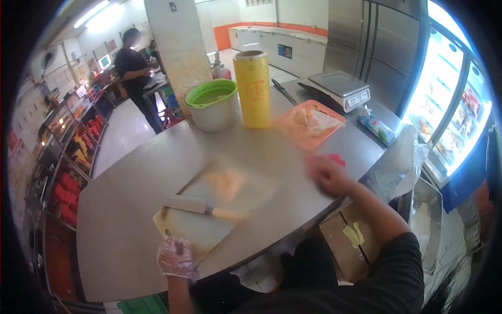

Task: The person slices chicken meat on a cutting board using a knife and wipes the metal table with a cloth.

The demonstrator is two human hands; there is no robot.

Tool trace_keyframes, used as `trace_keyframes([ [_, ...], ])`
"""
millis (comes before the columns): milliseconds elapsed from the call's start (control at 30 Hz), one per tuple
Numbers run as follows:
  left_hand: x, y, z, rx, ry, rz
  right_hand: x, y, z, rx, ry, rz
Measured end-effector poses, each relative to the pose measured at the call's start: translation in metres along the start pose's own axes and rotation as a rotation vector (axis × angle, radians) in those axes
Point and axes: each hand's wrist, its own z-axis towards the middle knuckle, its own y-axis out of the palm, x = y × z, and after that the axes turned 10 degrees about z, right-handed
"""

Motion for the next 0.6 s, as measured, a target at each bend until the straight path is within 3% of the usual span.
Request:
trace_keyframes([
  [67,-0.002,0.000,0.002,0.015,0.009,0.009,0.001,0.012,-0.004,0.064,-0.297,0.005],
  [100,-0.003,0.001,0.000,0.006,0.030,0.014,0.012,0.004,-0.001,0.058,-0.310,0.011],
  [167,-0.005,0.004,-0.001,0.038,0.054,0.049,0.048,-0.024,0.003,0.070,0.002,0.274],
  [267,-0.006,0.002,0.000,0.043,0.057,0.074,0.060,-0.078,0.014,0.286,0.643,-0.045],
  [300,-0.005,0.002,0.000,0.007,0.028,0.071,0.061,-0.088,0.022,0.322,0.607,-0.273],
  [333,-0.003,0.000,-0.001,0.022,0.011,0.064,0.058,-0.083,0.031,0.320,0.585,-0.282],
  [400,0.003,-0.008,0.001,-0.012,0.022,0.080,0.059,-0.047,0.044,0.651,0.081,-0.505],
  [433,0.003,-0.008,0.001,-0.005,0.003,0.074,0.051,-0.026,0.052,0.590,0.034,-0.342],
  [500,0.003,-0.007,0.000,-0.001,-0.027,0.075,-0.006,-0.001,0.058,0.310,0.203,-0.348],
  [600,0.002,-0.007,0.000,0.033,0.001,0.098,-0.020,0.022,0.065,0.369,0.175,-0.468],
])
